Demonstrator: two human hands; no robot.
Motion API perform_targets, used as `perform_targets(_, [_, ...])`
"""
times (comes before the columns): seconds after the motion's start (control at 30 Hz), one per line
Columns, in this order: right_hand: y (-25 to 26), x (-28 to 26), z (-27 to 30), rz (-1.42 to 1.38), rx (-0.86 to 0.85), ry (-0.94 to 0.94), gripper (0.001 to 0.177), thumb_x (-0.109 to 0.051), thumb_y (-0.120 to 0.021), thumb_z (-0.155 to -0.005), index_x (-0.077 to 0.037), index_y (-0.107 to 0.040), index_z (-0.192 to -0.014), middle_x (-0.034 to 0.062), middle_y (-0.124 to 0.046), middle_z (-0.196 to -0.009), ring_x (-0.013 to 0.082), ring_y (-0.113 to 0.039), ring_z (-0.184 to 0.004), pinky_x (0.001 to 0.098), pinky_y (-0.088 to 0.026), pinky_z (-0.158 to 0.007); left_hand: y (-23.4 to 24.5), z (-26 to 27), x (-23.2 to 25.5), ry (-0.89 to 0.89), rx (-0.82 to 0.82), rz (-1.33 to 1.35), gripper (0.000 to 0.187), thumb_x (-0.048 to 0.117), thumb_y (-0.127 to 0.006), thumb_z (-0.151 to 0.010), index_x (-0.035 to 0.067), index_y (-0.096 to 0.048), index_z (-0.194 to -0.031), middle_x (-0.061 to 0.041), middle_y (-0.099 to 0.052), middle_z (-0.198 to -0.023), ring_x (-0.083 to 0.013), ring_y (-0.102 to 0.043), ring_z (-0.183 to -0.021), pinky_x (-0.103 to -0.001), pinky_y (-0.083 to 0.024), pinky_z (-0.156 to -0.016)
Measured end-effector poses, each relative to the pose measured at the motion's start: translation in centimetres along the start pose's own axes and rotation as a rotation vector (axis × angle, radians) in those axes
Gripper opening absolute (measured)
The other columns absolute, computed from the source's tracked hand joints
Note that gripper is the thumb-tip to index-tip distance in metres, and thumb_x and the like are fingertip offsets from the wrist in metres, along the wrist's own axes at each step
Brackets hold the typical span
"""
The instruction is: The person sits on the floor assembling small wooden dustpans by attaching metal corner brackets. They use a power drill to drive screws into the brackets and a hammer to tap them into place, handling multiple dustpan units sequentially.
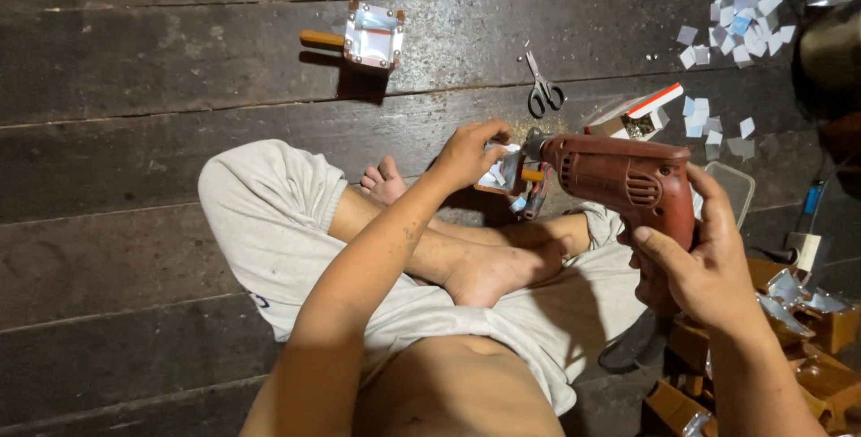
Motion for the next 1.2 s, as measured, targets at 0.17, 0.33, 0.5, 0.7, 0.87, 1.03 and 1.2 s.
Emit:
perform_targets(0.17, [0.4, 0.2, -0.1, 0.225, 0.003, 0.108, 0.083, -0.020, -0.068, -0.082, 0.001, -0.034, -0.155, 0.0204, -0.043, -0.154, 0.0292, -0.044, -0.137, 0.0421, -0.034, -0.113, 0.4, 0.0, 0.9, 0.094, -0.040, -0.017, 0.022, 0.010, -0.074, -0.090, 0.014, -0.066, -0.110, -0.007, -0.075, -0.107, -0.0266, -0.069, -0.097, -0.041, -0.054, -0.081])
perform_targets(0.33, [-0.3, -2.6, 0.2, 0.113, -0.039, -0.131, 0.083, -0.012, -0.067, -0.082, -0.013, -0.030, -0.157, 0.0193, -0.046, -0.142, 0.0345, -0.068, -0.069, 0.0470, -0.061, -0.058, 0.0, 0.1, 0.6, 0.067, -0.027, -0.020, 0.022, 0.009, -0.074, -0.089, 0.014, -0.066, -0.109, -0.007, -0.075, -0.105, -0.0267, -0.070, -0.096, -0.041, -0.055, -0.081])
perform_targets(0.5, [0.2, -3.3, -0.8, 0.262, -0.123, -0.245, 0.084, -0.021, -0.065, -0.083, -0.018, -0.024, -0.156, 0.0202, -0.054, -0.135, 0.0350, -0.071, -0.074, 0.0480, -0.060, -0.070, 0.2, 0.2, 1.0, 0.165, -0.074, -0.023, 0.020, 0.016, -0.072, -0.092, 0.016, -0.066, -0.111, -0.007, -0.075, -0.110, -0.0267, -0.068, -0.100, -0.043, -0.053, -0.083])
perform_targets(0.7, [0.1, -5.5, -2.0, 0.439, -0.208, -0.195, 0.080, -0.026, -0.063, -0.086, -0.016, -0.022, -0.154, 0.0180, -0.065, -0.126, 0.0365, -0.074, -0.088, 0.0503, -0.054, -0.091, -0.2, 0.4, -0.1, 0.155, -0.009, 0.041, 0.021, 0.013, -0.078, -0.090, 0.017, -0.064, -0.105, -0.002, -0.073, -0.094, -0.0144, -0.055, -0.063, -0.032, -0.046, -0.065])
perform_targets(0.87, [-0.3, -7.5, -2.4, 0.434, -0.213, -0.292, 0.079, -0.017, -0.063, -0.089, -0.017, -0.022, -0.156, 0.0216, -0.069, -0.116, 0.0376, -0.078, -0.074, 0.0476, -0.058, -0.076, -0.2, 0.2, -0.2, 0.105, 0.036, 0.112, 0.021, 0.007, -0.077, -0.087, 0.015, -0.066, -0.103, -0.003, -0.076, -0.103, -0.0206, -0.072, -0.097, -0.035, -0.055, -0.085])
perform_targets(1.03, [-0.3, -7.5, -2.7, 0.537, -0.271, -0.223, 0.082, -0.023, -0.065, -0.088, -0.018, -0.022, -0.157, 0.0212, -0.071, -0.110, 0.0393, -0.073, -0.088, 0.0444, -0.051, -0.085, -0.1, 0.2, 0.0, 0.065, 0.050, 0.084, 0.022, 0.007, -0.077, -0.088, 0.016, -0.063, -0.103, -0.003, -0.076, -0.100, -0.0197, -0.071, -0.088, -0.036, -0.056, -0.078])
perform_targets(1.2, [-0.6, -7.5, -3.0, 0.595, -0.313, -0.150, 0.083, -0.027, -0.063, -0.086, -0.018, -0.019, -0.156, 0.0225, -0.066, -0.126, 0.0422, -0.068, -0.110, 0.0451, -0.047, -0.096, -0.1, 0.2, 0.2, 0.072, 0.059, 0.062, 0.022, 0.004, -0.077, -0.086, 0.017, -0.063, -0.097, 0.000, -0.074, -0.091, -0.0169, -0.066, -0.073, -0.033, -0.050, -0.066])
Point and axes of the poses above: each hand's wrist, its own z-axis away from the middle knuckle, its own y-axis out of the back of the hand, x = y × z, the point moved 1 cm from there along -z, towards the middle knuckle
